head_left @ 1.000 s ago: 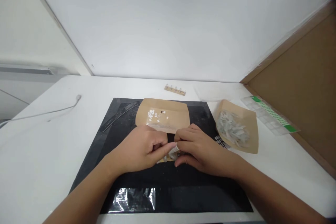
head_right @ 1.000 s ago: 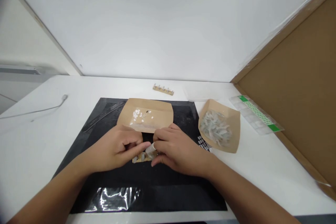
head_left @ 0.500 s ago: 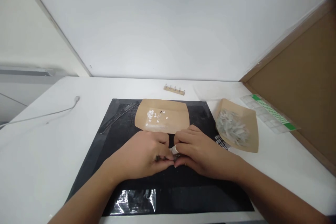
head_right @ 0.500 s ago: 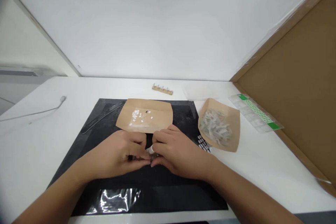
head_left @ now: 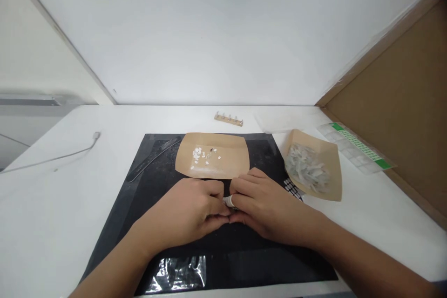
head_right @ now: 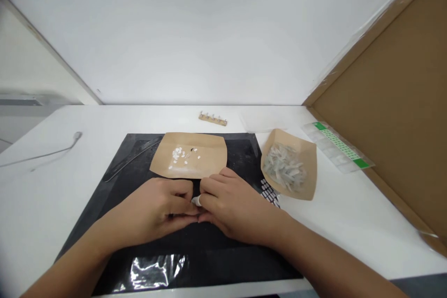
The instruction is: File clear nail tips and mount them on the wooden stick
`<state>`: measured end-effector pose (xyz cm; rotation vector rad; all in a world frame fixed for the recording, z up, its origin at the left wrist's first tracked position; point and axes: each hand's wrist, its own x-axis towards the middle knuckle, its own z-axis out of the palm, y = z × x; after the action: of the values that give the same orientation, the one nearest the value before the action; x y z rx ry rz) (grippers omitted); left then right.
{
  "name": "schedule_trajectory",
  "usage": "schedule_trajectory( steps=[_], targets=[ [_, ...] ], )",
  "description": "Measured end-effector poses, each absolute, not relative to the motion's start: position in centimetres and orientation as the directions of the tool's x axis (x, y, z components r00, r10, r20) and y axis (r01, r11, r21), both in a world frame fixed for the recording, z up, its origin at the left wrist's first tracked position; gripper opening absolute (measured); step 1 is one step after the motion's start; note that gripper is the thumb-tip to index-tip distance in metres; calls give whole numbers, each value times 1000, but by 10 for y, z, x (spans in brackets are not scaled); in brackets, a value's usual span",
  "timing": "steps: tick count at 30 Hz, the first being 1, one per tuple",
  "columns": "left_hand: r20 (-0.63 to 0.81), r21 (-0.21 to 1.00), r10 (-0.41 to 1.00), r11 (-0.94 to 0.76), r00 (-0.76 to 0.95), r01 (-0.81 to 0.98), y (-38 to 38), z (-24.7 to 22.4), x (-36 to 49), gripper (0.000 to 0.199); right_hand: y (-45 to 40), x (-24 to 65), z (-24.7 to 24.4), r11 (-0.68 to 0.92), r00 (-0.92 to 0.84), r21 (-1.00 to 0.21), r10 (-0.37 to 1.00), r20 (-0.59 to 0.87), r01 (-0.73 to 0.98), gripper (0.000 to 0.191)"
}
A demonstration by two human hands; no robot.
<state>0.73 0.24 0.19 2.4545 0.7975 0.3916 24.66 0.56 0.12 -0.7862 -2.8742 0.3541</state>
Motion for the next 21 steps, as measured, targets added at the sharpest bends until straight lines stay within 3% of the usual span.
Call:
schedule_trajectory(
  steps=[9,21],
  targets=[
    [78,563,649,-655,757,503,1,-2,7,11,13,255,12,833,-864,-334,495,96,440,40],
    [99,616,649,-635,754,466,4,2,8,13,16,267,13,868,-807,-353,469,359,348,38]
  ],
)
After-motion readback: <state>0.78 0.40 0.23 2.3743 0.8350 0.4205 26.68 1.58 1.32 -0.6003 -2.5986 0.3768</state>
